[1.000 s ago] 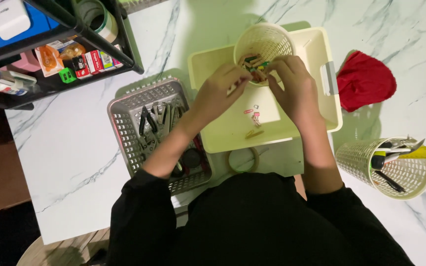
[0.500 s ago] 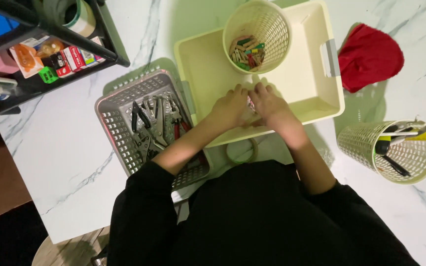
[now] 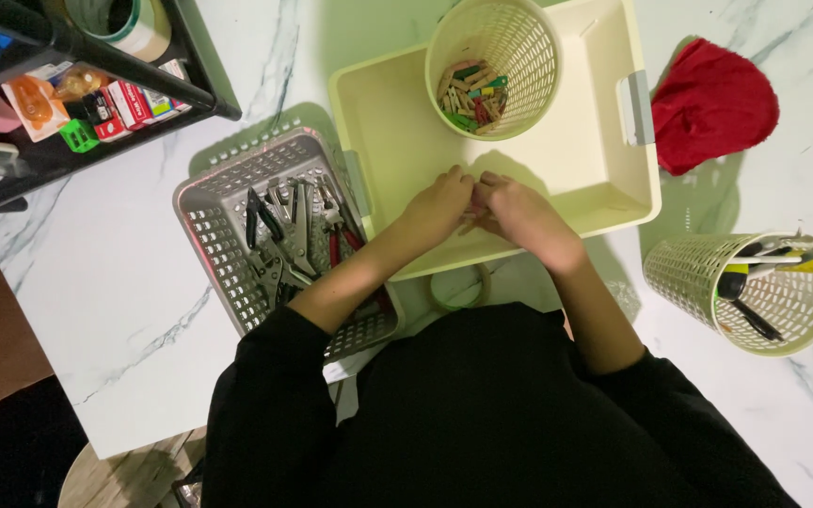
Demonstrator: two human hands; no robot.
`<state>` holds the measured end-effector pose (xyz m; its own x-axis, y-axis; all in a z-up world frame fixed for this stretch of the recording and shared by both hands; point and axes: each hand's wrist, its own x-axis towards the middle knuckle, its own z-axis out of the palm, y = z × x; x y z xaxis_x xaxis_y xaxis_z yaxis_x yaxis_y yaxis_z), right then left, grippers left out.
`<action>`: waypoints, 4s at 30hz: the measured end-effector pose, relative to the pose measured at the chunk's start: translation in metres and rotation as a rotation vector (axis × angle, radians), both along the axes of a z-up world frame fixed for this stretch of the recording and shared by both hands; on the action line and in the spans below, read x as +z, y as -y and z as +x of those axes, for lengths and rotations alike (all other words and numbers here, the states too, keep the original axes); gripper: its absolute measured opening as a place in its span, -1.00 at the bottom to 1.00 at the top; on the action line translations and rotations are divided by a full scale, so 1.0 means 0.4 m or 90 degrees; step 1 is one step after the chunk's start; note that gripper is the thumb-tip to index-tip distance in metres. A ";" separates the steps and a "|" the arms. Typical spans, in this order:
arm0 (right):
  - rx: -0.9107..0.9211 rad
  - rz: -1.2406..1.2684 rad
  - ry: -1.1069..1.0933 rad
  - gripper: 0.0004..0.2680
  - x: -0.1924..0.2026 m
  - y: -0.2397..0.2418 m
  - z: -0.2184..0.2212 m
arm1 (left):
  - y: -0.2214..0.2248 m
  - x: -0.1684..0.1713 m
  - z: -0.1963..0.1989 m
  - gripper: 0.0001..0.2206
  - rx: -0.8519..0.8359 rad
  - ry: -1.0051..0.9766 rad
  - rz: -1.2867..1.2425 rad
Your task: Sorting small office supplies like clips and organizing photo paper boxes on shelves.
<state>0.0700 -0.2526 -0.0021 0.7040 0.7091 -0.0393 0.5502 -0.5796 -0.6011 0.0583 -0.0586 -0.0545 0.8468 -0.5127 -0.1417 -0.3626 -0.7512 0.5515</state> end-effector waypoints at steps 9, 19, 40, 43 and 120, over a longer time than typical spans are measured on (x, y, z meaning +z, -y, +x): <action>-0.031 -0.034 0.000 -0.61 0.058 -0.026 -0.004 | 0.002 0.072 0.002 -0.64 0.019 -0.062 -0.029; -0.040 -0.003 0.062 -0.76 -0.058 -0.024 0.002 | 0.009 -0.018 -0.009 -0.66 0.060 0.000 0.021; -0.086 -0.131 0.059 -0.78 -0.052 -0.041 -0.004 | 0.004 -0.036 -0.011 -0.81 0.025 0.091 0.009; -0.088 -0.123 0.057 -0.79 -0.060 -0.035 -0.007 | 0.007 -0.037 -0.012 -0.84 0.026 0.079 0.016; -0.202 0.128 0.365 -0.81 0.469 0.168 -0.312 | 0.080 0.527 -0.241 -0.75 0.155 0.178 -0.300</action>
